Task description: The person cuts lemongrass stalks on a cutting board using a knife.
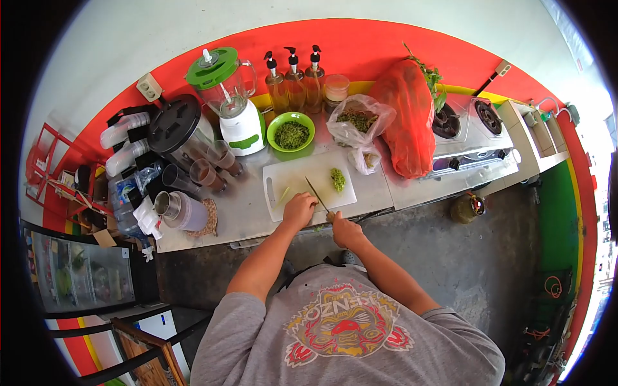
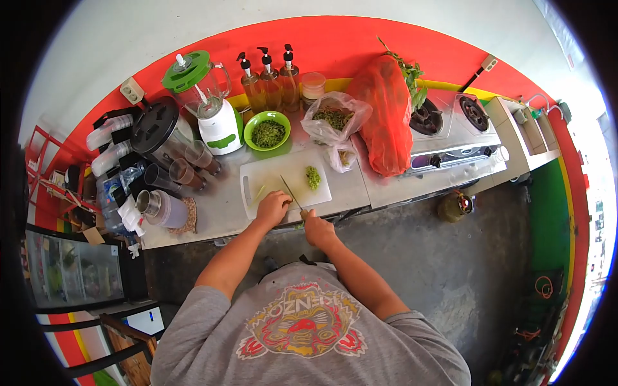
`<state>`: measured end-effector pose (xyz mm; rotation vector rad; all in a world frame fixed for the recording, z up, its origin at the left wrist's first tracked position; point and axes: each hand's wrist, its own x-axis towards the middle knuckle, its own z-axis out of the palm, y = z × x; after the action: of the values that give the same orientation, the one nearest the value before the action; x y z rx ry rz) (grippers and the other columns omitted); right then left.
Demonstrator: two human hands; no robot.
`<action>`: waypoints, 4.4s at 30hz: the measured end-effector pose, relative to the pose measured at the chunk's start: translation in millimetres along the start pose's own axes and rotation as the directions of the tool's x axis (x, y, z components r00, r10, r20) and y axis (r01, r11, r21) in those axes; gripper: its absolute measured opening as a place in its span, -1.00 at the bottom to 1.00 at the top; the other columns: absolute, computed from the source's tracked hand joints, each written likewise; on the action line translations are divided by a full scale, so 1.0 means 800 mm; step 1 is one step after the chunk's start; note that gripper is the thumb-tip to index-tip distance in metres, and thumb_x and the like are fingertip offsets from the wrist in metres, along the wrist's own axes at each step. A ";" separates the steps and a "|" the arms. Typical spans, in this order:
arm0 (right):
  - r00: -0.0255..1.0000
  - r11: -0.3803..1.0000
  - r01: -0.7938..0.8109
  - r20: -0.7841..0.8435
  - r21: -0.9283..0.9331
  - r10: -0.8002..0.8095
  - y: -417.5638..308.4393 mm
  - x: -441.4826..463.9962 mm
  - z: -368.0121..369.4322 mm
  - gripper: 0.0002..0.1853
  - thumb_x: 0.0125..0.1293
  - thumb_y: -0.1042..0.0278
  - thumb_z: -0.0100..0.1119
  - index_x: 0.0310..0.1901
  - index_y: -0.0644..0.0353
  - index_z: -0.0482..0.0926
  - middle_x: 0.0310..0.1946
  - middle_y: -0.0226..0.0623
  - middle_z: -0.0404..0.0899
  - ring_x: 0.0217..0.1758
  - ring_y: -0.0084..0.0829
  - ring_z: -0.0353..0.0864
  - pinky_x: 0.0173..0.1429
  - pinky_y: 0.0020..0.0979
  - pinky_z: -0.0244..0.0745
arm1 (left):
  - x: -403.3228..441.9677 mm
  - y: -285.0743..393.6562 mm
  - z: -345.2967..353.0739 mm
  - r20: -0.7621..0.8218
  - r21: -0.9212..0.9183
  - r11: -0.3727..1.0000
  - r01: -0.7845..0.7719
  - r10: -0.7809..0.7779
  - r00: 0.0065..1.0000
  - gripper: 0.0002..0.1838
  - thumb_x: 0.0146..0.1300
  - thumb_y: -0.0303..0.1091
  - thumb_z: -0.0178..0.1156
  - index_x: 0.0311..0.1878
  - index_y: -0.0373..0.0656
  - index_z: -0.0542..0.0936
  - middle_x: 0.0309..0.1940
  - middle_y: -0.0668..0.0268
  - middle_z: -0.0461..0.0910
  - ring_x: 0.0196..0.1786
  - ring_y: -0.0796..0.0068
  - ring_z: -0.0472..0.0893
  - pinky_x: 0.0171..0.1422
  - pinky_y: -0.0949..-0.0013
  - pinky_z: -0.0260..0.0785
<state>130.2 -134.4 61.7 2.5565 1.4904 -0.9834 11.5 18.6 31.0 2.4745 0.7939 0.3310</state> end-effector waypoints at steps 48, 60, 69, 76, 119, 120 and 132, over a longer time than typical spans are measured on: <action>0.996 0.998 -0.052 0.066 -0.040 0.055 -0.017 0.017 0.014 -0.40 0.16 0.41 0.40 0.13 0.31 0.24 -0.09 0.02 0.74 0.01 -0.09 0.78 0.00 -0.16 0.68 | 0.010 -0.003 0.001 0.137 -0.254 0.929 0.269 -0.241 0.961 -0.91 0.17 -0.47 0.33 -0.26 -0.11 0.63 -0.24 0.29 0.65 -0.10 0.19 0.66 -0.05 0.14 0.49; 0.988 0.998 -0.068 0.138 0.007 0.066 -0.019 0.012 0.002 -0.39 0.16 0.50 0.33 0.18 0.35 0.20 -0.07 0.15 0.71 0.03 0.01 0.76 0.04 -0.07 0.67 | -0.008 -0.003 0.015 -0.024 -0.238 0.956 0.173 -0.184 0.983 -0.94 0.20 -0.49 0.29 -0.29 -0.10 0.62 -0.28 0.29 0.58 -0.07 0.13 0.59 -0.04 0.09 0.47; 0.991 0.998 -0.059 0.121 -0.001 0.059 -0.023 0.015 0.006 -0.39 0.15 0.49 0.35 0.15 0.34 0.21 -0.08 0.14 0.71 0.03 0.03 0.76 0.07 -0.07 0.66 | -0.011 -0.008 0.030 -0.079 -0.319 0.935 0.154 -0.188 0.979 -0.90 0.17 -0.60 0.29 -0.27 -0.19 0.62 -0.27 0.17 0.54 -0.07 0.07 0.57 0.00 0.10 0.45; 0.992 0.998 -0.069 0.105 -0.001 0.069 -0.028 0.004 0.017 -0.43 0.15 0.51 0.32 0.11 0.33 0.21 -0.09 0.13 0.71 0.05 0.06 0.74 0.09 -0.05 0.64 | -0.017 -0.014 0.043 -0.182 -0.353 0.929 0.107 -0.181 0.966 -0.90 0.15 -0.60 0.31 -0.26 -0.25 0.63 -0.24 0.11 0.51 -0.11 0.02 0.54 0.02 0.07 0.41; 0.993 0.984 0.082 -0.102 0.161 -0.066 -0.024 0.005 0.035 -0.73 0.40 0.39 -0.02 0.05 0.32 0.31 -0.21 0.18 0.71 -0.13 0.16 0.74 -0.03 0.07 0.64 | -0.045 -0.024 0.040 -0.325 -0.415 0.910 0.017 -0.165 0.931 -0.96 0.38 -0.51 0.06 -0.19 -0.27 0.43 -0.29 0.05 0.47 -0.18 -0.04 0.48 -0.03 0.05 0.35; 0.996 0.982 0.061 -0.073 0.176 -0.048 -0.021 0.004 0.040 -0.68 0.36 0.37 0.04 0.06 0.31 0.29 -0.21 0.20 0.70 -0.11 0.19 0.73 0.00 0.10 0.62 | -0.045 -0.025 0.042 -0.317 -0.410 0.912 0.013 -0.156 0.936 -0.96 0.38 -0.51 0.06 -0.19 -0.27 0.43 -0.29 0.05 0.47 -0.18 -0.04 0.48 -0.03 0.05 0.35; 0.995 0.993 -0.028 -0.094 0.116 0.039 0.047 0.002 0.012 -0.62 0.28 0.38 0.12 0.06 0.28 0.27 -0.20 0.17 0.69 -0.10 0.18 0.72 0.03 0.10 0.60 | -0.046 -0.021 0.052 -0.385 -0.388 0.922 -0.003 -0.159 0.909 -0.97 0.34 -0.53 0.09 -0.19 -0.24 0.44 -0.29 0.10 0.48 -0.20 0.02 0.47 -0.07 0.08 0.35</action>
<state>155.6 -157.0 42.5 2.7365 1.4476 -0.9832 -10.3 -8.7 -15.5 2.0200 0.8935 0.9090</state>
